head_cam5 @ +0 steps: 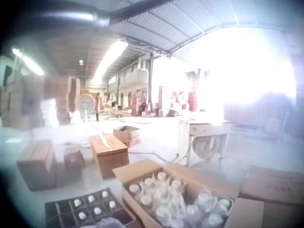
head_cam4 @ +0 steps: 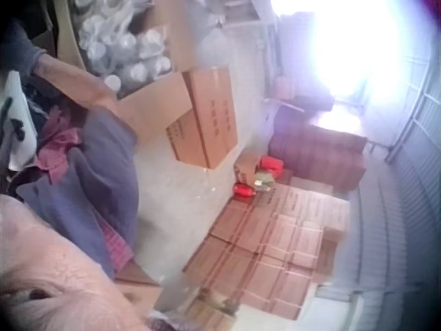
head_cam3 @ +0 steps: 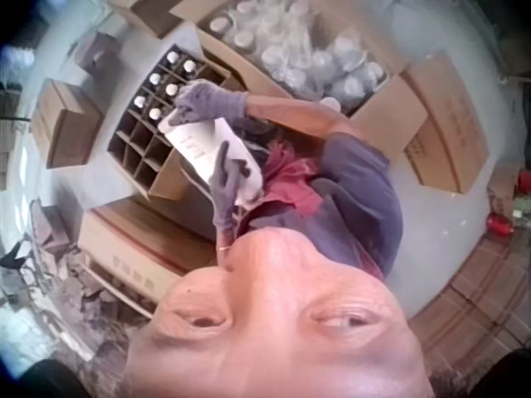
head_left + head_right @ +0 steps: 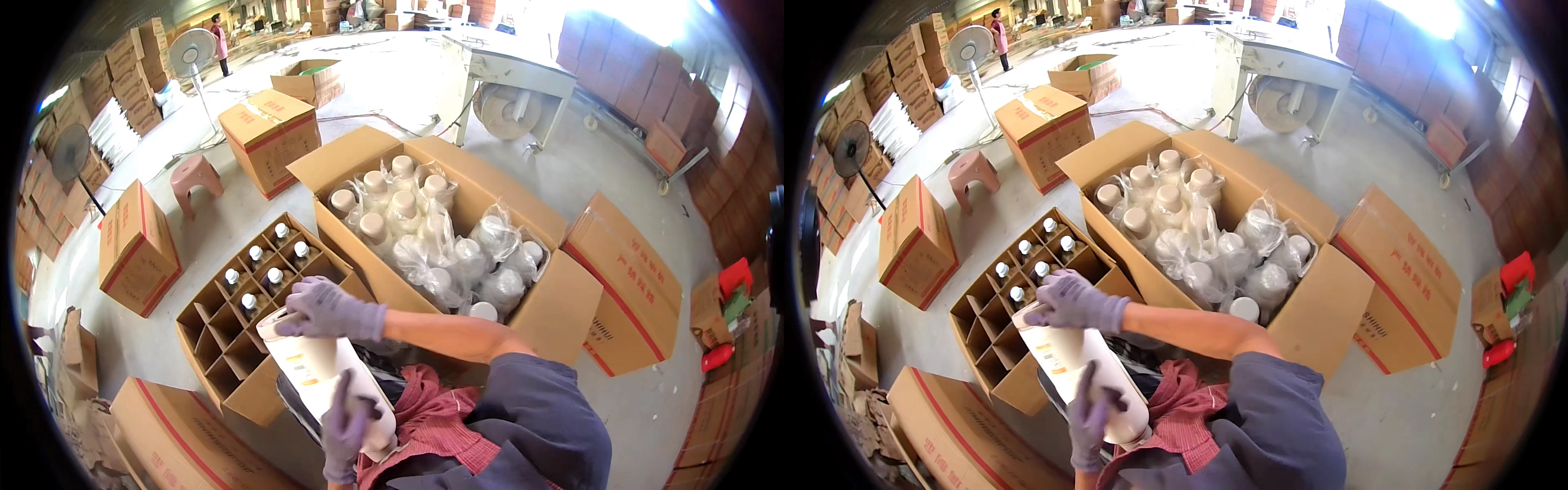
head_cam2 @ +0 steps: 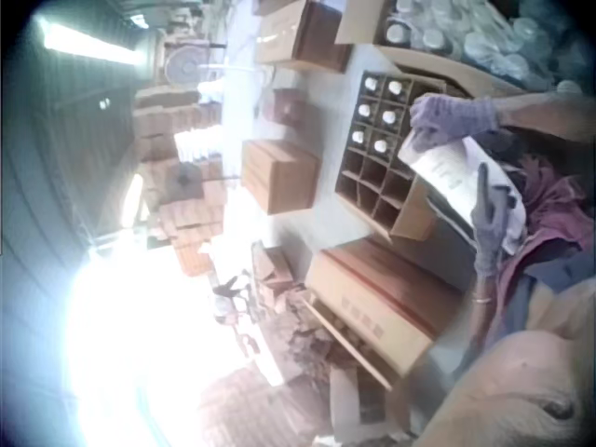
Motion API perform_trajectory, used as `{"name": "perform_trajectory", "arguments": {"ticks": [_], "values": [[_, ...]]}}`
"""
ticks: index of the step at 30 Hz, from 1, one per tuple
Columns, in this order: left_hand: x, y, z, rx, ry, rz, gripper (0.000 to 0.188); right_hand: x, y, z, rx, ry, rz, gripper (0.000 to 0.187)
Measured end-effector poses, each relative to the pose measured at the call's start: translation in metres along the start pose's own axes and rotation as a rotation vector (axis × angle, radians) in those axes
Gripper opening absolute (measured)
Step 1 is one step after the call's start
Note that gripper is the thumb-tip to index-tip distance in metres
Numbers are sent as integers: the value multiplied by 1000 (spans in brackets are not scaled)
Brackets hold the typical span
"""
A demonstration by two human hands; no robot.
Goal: The person assembles a white kettle by inserting a metal liner into a plastic body, attaches a top component, wraps the unit in a plastic bag, and then places it into a cardboard box.
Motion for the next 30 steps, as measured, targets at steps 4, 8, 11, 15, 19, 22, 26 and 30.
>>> {"name": "perform_trajectory", "arguments": {"ticks": [4, 8, 11, 15, 19, 22, 26, 30], "values": [[22, -8, -5, -43, -94, -159, 48, 13, -2, -3, 208, 278, -106, 41], [36, -12, 10, 8, -260, -152, 50, 14, -11, -23, 87, 411, -40, 36], [-15, 4, -16, -23, 81, 28, 51, -12, -2, -9, 57, 129, -20, 36], [33, -15, 15, -29, -275, -135, 47, 28, -9, -8, 331, 599, -15, 46], [11, -12, 8, -8, -133, 4, 45, -2, -4, -5, -67, 423, 111, 47], [-27, 7, -5, -140, 172, 107, 49, -1, 3, 17, -84, 25, 220, 48], [30, -18, 10, 166, -522, -158, 38, 22, -15, -18, 156, 524, 259, 56], [-5, -7, -4, -87, 85, -9, 49, -5, 5, 9, -110, 273, 329, 54]]}}
Point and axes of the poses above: each hand's wrist, its own y-axis towards the middle knuckle, its own x-axis out of the back of the hand, z = x × y, the point moved 4 cm from there along y, towards the middle knuckle, and after that the axes turned 6 degrees about x, right-handed, at the moved point
